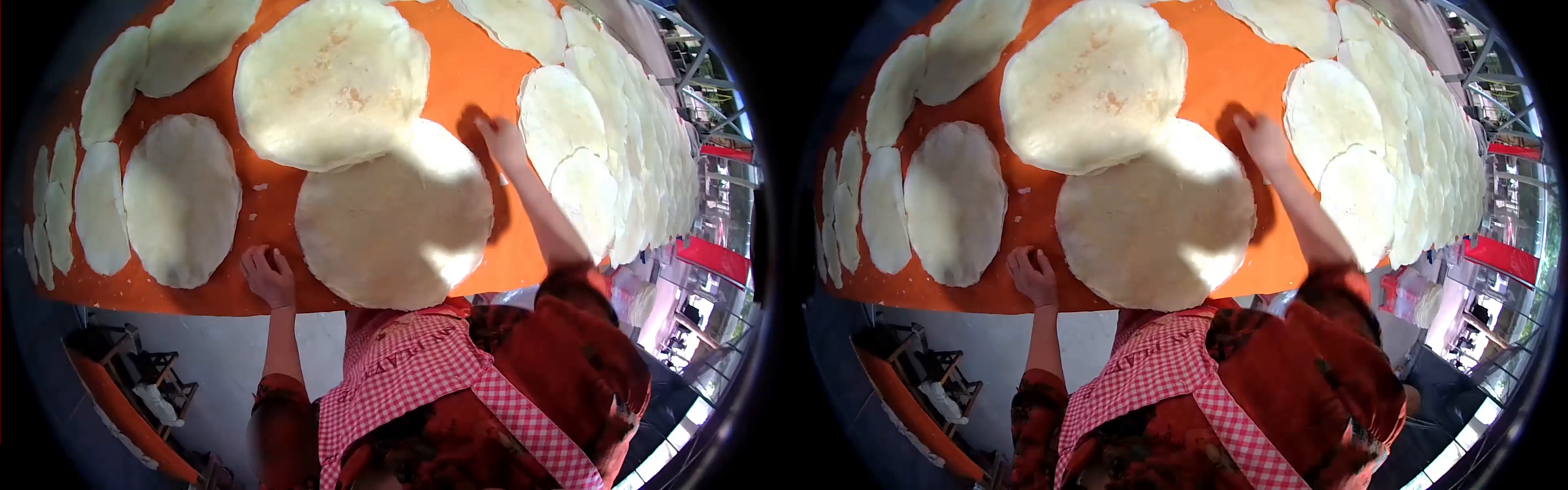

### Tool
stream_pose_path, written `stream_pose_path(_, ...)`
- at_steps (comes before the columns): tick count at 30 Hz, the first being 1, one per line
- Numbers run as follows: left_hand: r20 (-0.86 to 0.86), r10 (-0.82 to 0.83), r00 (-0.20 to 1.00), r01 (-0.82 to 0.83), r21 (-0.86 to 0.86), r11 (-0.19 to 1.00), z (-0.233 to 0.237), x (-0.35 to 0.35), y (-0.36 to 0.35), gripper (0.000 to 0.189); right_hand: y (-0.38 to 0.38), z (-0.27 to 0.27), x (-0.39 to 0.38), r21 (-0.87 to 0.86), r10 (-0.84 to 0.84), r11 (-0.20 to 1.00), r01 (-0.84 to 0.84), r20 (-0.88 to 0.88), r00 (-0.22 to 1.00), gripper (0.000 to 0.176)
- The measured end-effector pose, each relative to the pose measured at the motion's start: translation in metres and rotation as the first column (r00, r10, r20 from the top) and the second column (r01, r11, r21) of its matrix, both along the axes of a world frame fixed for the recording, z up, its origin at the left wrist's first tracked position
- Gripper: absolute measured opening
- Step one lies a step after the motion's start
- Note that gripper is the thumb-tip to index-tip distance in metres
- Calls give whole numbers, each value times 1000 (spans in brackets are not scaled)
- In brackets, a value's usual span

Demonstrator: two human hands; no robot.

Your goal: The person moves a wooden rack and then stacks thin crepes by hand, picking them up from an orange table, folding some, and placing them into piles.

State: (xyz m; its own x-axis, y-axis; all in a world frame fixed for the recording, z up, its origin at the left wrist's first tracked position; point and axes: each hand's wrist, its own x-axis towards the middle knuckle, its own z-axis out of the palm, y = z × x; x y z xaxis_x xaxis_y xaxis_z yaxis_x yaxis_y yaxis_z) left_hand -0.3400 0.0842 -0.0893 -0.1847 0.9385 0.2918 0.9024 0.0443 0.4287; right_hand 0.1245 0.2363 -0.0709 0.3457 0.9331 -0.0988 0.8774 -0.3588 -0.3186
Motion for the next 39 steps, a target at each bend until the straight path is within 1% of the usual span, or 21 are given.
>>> stream_pose_path(6, -45, -49, 998, 48, -9, 999, -3, 1, 0, 15, -92, 18, -21, -223, -180, 968, 117, -286, 941, 47)
stream_pose_path(8, -57, -74, 996, 74, -11, 997, -3, -2, -2, 15, -92, 5, -19, -323, -286, 937, 133, -492, 822, 42)
stream_pose_path(9, -60, -80, 995, 79, -8, 997, -2, -1, -4, 15, -96, 2, -17, -318, -275, 946, 55, -708, 650, 52)
stream_pose_path(13, 4, -156, 988, 155, 74, 985, -9, -11, -9, 15, -129, 31, -40, -66, -174, 983, 169, -605, 777, 34)
stream_pose_path(16, 77, -240, 968, 231, 111, 967, -11, -25, -11, 11, -136, 186, -115, 9, -58, 998, 65, -357, 932, 32)
stream_pose_path(17, 156, -285, 946, 263, 144, 954, -2, -31, -14, 11, -132, 211, -119, -32, -40, 999, 30, -405, 913, 32)
stream_pose_path(18, 239, -326, 915, 288, 182, 940, 7, -38, -15, 12, -134, 247, -145, 108, 57, 994, -20, -353, 934, 33)
stream_pose_path(19, 476, -333, 814, 322, 106, 941, -4, -50, -15, 12, -125, 264, -142, 85, 100, 993, -79, -284, 954, 51)
stream_pose_path(20, 681, -312, 662, 383, 49, 922, -24, -64, -12, 13, -121, 285, -160, 226, 170, 968, -112, -257, 951, 36)
stream_pose_path(21, 870, -167, 465, 435, -60, 898, -38, -78, -7, 14, -116, 319, -183, 166, 256, 959, -232, -143, 956, 38)
stream_pose_path(22, 939, -42, 341, 448, -123, 885, -21, -93, -1, 15, -111, 345, -208, 130, 284, 955, -265, -155, 946, 40)
stream_pose_path(24, 971, 228, 77, 510, -234, 828, 37, -119, 5, 16, -106, 359, -256, 329, 395, 858, -395, 70, 916, 34)
stream_pose_path(26, 966, 237, -105, 540, -145, 829, 62, -150, 11, 26, -115, 368, -325, 184, 368, 896, -404, 202, 908, 33)
stream_pose_path(29, 877, 275, -395, 554, -12, 832, 62, -189, 28, 42, -131, 300, -401, 244, 463, 769, -591, 424, 778, 24)
stream_pose_path(30, 828, 292, -479, 542, 16, 841, 73, -199, 29, 50, -146, 293, -441, 119, 471, 832, -542, 365, 803, 29)
stream_pose_path(31, 771, 319, -551, 531, 29, 847, 74, -209, 30, 55, -151, 256, -460, 207, 536, 778, -594, 275, 798, 33)
stream_pose_path(34, 597, 367, -714, 515, 93, 852, 68, -228, 27, 63, -165, 130, -504, 177, 698, 661, -729, 210, 684, 39)
stream_pose_path(35, 590, 294, -751, 484, 191, 854, 57, -228, 29, 65, -169, 108, -515, 96, 736, 666, -739, 77, 673, 46)
stream_pose_path(36, 625, 311, -715, 479, 115, 870, 40, -229, 33, 60, -171, 103, -527, 16, 751, 660, -751, -57, 658, 53)
stream_pose_path(37, 675, 302, -673, 477, 84, 875, 23, -233, 31, 57, -175, 103, -535, -53, 740, 669, -741, -40, 671, 69)
stream_pose_path(39, 728, 301, -616, 484, 48, 874, 17, -238, 25, 53, -166, 105, -549, 128, 667, 745, -655, -175, 724, 70)
